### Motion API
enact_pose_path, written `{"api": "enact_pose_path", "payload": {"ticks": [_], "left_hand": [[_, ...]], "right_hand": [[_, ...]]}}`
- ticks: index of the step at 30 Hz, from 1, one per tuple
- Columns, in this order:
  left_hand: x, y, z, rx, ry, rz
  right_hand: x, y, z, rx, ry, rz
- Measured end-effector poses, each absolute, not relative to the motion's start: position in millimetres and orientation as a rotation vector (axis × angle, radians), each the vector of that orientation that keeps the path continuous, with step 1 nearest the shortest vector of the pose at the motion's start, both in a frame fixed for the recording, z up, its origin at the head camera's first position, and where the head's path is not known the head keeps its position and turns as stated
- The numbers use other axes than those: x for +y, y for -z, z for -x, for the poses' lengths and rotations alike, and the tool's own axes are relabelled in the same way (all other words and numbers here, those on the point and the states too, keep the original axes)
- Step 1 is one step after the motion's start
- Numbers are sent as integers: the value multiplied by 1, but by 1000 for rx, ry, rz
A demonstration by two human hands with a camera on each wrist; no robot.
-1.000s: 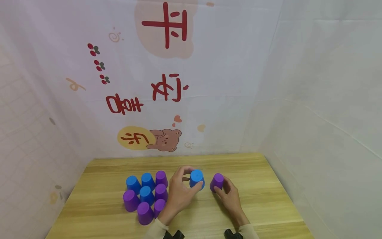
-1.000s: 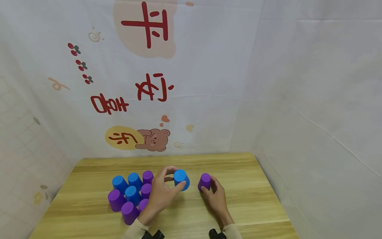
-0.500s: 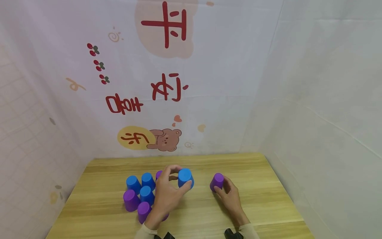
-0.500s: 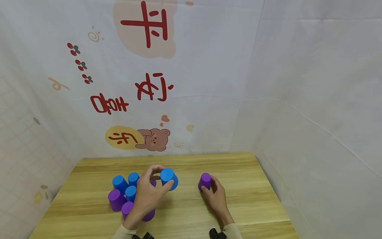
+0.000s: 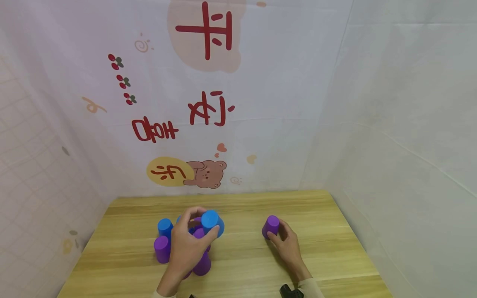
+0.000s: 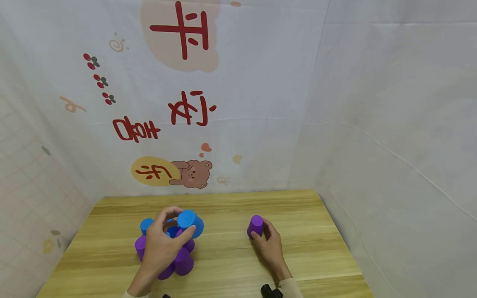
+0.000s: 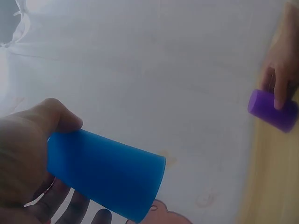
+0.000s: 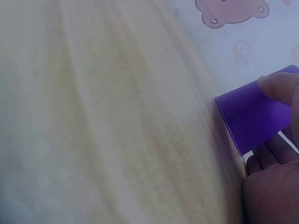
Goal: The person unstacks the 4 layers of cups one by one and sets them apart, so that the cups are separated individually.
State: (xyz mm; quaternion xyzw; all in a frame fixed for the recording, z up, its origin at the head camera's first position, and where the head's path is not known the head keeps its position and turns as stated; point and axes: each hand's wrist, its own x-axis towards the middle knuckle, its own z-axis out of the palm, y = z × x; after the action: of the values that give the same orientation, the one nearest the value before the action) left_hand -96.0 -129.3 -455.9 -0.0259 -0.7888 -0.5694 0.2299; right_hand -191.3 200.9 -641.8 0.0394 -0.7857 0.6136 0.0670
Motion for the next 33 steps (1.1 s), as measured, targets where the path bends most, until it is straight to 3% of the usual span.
{"api": "enact_pose_path", "payload": {"ticks": [9,33], "left_hand": [[-156,451,77,-2234,1560,-120],[-230,456,54,-2284,1440,-325]], "right_hand": [[201,641,190,-2365,-1860,-117],[200,642,189,-2358,-1851,-112]]}}
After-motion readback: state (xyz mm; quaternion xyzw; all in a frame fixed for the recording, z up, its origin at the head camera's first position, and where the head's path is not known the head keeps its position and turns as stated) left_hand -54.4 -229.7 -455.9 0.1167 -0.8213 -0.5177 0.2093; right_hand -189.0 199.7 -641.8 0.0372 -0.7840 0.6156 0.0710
